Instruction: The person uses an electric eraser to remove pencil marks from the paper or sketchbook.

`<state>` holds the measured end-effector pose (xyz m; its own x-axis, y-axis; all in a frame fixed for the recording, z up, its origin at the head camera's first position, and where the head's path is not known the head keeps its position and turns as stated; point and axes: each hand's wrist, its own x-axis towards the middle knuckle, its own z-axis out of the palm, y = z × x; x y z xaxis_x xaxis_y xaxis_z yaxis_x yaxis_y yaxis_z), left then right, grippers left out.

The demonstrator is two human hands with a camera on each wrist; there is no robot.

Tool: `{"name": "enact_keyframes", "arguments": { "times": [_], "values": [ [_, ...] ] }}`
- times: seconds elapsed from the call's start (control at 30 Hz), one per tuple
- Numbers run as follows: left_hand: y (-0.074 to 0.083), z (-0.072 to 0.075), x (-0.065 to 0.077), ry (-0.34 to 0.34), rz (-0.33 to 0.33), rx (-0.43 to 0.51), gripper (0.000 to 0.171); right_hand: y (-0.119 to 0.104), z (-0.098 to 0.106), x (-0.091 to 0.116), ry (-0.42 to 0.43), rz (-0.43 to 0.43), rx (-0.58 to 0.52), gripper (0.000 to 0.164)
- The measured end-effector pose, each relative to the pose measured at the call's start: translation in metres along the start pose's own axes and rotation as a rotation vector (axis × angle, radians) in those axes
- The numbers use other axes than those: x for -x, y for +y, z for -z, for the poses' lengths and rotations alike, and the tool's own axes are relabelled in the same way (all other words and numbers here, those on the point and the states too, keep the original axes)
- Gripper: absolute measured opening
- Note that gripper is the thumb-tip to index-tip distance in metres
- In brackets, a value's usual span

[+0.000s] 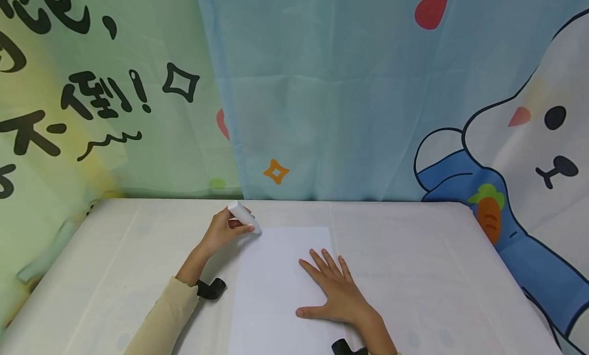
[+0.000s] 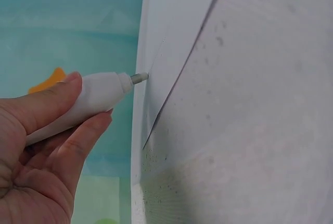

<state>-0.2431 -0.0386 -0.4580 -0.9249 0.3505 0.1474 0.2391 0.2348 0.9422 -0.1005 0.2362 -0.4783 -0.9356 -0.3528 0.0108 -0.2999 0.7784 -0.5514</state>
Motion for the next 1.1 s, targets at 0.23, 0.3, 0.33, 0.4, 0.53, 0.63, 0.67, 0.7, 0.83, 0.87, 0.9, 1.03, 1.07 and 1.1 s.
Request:
{"name": "enact_keyframes", "arguments": {
  "times": [0.23,0.3,0.33,0.4,0.53,0.63,0.67,0.7,0.83,0.87,0.9,1.03,1.07,1.1],
  "values": [
    [-0.0007,-0.0002,-0.0006,0.002,-0.016,-0.011,0.034,-0.0021,0.0014,0.0002,-0.002,-0.007,-0.010,0.098],
    [-0.0006,-0.0003,-0.0003,0.000,-0.021,-0.016,0.034,-0.0021,0.0015,0.0003,-0.001,-0.007,-0.013,0.097],
    [-0.0004,-0.0003,-0.0002,-0.002,-0.019,-0.016,0.034,-0.0021,0.0015,0.0004,0.000,-0.006,-0.013,0.097],
    [-0.0002,-0.0003,-0.0001,-0.008,-0.014,-0.012,0.035,-0.0020,0.0014,0.0004,0.002,-0.006,-0.012,0.097],
    [0.0006,-0.0001,0.0002,-0.013,-0.014,-0.013,0.035,-0.0018,0.0010,0.0002,0.002,-0.008,-0.007,0.097],
    [0.0007,0.0001,0.0003,-0.011,-0.013,-0.019,0.035,-0.0019,0.0009,0.0000,0.002,-0.008,-0.009,0.097],
    [0.0007,0.0001,0.0003,-0.011,-0.006,-0.018,0.035,-0.0018,0.0009,0.0002,0.004,-0.007,-0.009,0.097],
    [0.0005,0.0001,0.0001,-0.011,-0.003,-0.020,0.035,-0.0018,0.0009,0.0003,0.006,-0.005,-0.008,0.097],
    [0.0002,0.0001,0.0001,-0.010,0.004,-0.024,0.036,-0.0018,0.0010,0.0008,0.010,0.000,-0.005,0.097],
    [0.0003,0.0001,0.0003,-0.009,0.005,-0.027,0.036,-0.0018,0.0010,0.0009,0.010,0.001,-0.004,0.097],
    [0.0001,0.0001,0.0003,-0.007,0.005,-0.028,0.036,-0.0018,0.0011,0.0010,0.010,0.001,-0.003,0.097],
    [0.0000,0.0000,0.0008,0.002,0.024,-0.025,0.036,-0.0022,0.0016,0.0009,0.008,0.000,0.000,0.097],
    [-0.0003,-0.0001,0.0007,0.003,0.030,-0.023,0.036,-0.0023,0.0017,0.0009,0.007,-0.001,0.000,0.097],
    [-0.0007,-0.0001,0.0006,0.004,0.035,-0.020,0.036,-0.0025,0.0018,0.0009,0.006,-0.002,0.000,0.097]
  ]
}}
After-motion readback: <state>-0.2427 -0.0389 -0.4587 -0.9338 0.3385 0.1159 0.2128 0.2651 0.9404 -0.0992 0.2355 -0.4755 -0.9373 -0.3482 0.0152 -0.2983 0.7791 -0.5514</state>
